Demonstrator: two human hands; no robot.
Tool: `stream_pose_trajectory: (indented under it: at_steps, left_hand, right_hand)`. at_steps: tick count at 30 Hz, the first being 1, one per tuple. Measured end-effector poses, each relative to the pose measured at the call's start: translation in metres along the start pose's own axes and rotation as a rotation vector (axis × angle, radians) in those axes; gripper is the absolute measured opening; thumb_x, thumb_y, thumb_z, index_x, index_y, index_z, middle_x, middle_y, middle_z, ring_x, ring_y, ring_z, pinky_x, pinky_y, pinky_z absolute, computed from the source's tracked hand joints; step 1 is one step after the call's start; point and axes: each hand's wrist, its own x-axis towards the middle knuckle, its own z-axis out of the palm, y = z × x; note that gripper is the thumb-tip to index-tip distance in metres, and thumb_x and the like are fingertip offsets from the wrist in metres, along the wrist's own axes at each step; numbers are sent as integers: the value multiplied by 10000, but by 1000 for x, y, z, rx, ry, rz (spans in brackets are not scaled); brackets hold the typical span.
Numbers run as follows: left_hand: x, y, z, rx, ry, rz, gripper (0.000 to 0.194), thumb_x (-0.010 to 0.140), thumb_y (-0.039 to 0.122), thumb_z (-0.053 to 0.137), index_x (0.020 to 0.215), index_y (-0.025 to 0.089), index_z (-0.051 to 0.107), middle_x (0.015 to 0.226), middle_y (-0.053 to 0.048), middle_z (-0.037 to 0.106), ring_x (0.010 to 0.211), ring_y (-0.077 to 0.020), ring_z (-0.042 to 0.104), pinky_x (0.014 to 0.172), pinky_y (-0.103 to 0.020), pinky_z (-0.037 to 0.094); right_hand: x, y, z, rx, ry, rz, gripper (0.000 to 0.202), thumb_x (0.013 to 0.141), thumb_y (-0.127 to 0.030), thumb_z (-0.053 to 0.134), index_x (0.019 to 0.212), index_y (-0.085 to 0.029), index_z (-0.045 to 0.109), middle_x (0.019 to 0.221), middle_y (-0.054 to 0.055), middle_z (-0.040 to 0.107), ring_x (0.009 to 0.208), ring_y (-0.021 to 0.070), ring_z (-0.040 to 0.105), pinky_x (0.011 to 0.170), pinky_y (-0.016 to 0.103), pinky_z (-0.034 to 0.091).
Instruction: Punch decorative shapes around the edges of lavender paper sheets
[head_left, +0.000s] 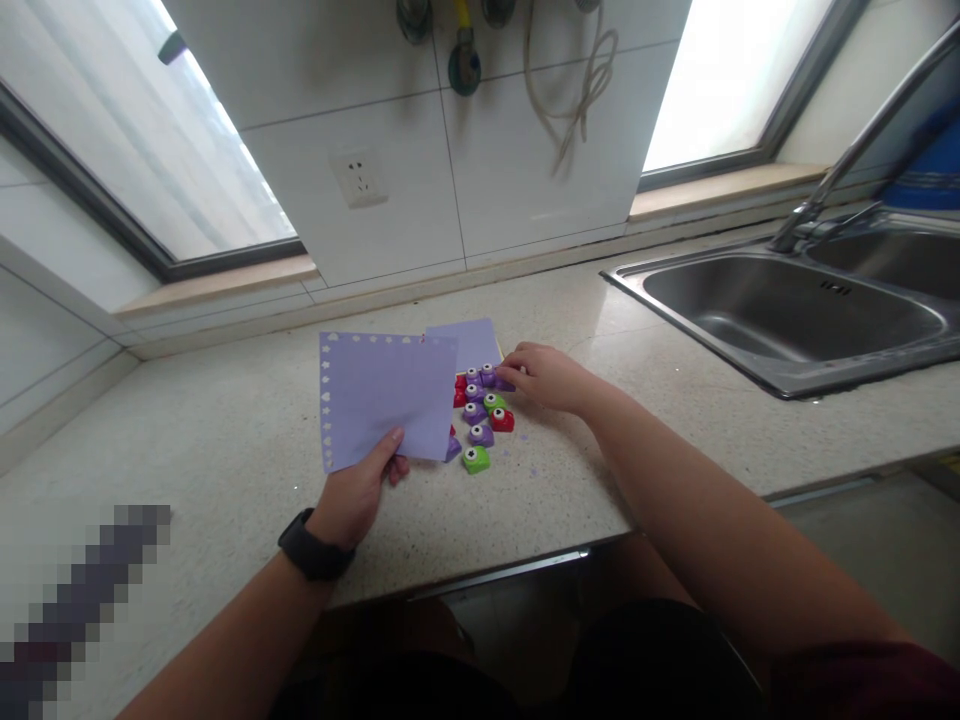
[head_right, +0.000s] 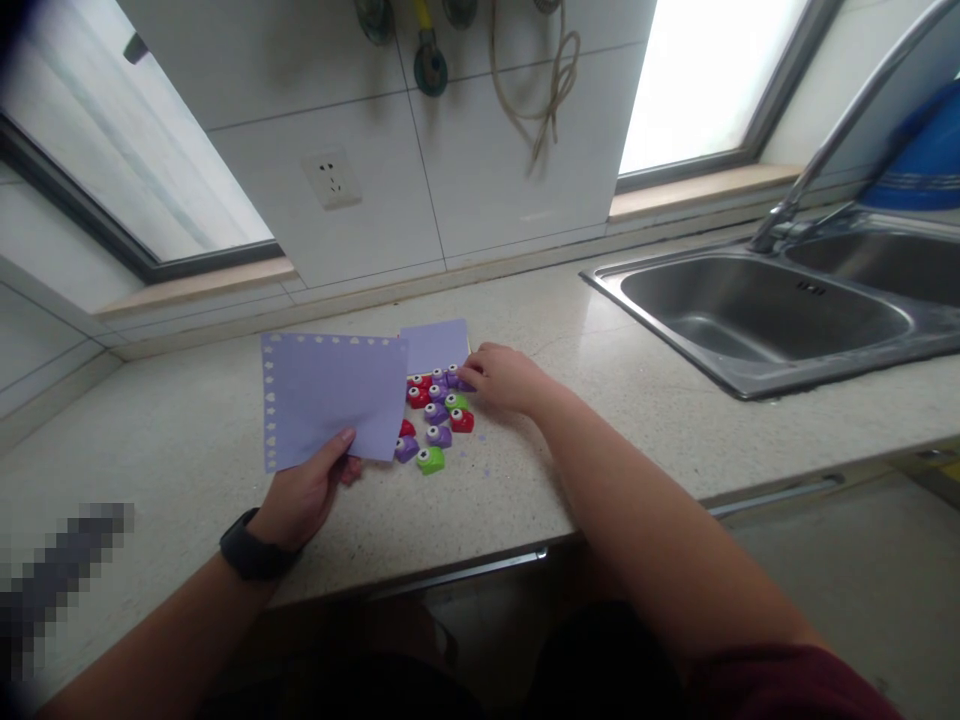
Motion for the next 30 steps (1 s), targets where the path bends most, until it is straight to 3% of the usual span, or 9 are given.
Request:
stream_pose_trajectory:
  at_steps: [5,10,14,20,26,30]
  left_hand:
    - [0,2,1,43,15,2,407,919,498,666,626,220,621,593,5,622,541,-154,554,590,-294,485]
    - [0,-1,1,-74,23,-12,385,879,491,743,634,208,650,587,10,625,530,-141,539,570,-279,460]
    - [1,-5,1,-107,28,-28,373,872,482,764,640,206,668,592,8,634,532,-141,541,567,-278,455]
    - [2,-6,0,-77,20,-12,381,895,478,751,637,209,668,589,8,637,536,-146,550,585,-286,465]
    - [2,-8,0,-109,23,-8,378,886,470,762,631,209,663,583,13,621,527,-143,542,565,-284,456]
    - [2,-6,1,-95,24,-1,377,882,469,760,627,210,659,579,11,619,522,-145,542,560,-283,458]
  right_hand:
    - [1,2,6,-14,-41,-6,321,1031,-417,575,940,-213,806,988,136,760,862,246,650,764,367,457]
    - [0,-2,7,43,-63,65,255,977,-425,646,1055,-238,800,1047,93,794,881,245,677,769,367,485]
    - [-1,-3,5,102,-11,104,215,958,-366,668,1099,-249,781,1038,60,808,825,217,690,741,355,491]
    - [-1,-3,1,89,92,100,105,935,-241,673,950,-232,777,917,45,806,805,201,692,723,333,462]
    - [-3,-9,-3,60,22,58,320,1020,-358,596,768,-219,736,777,53,759,690,180,626,680,335,401]
    - [-5,-11,-3,108,-33,-14,149,990,-283,628,961,-243,768,863,31,782,759,178,657,720,319,418]
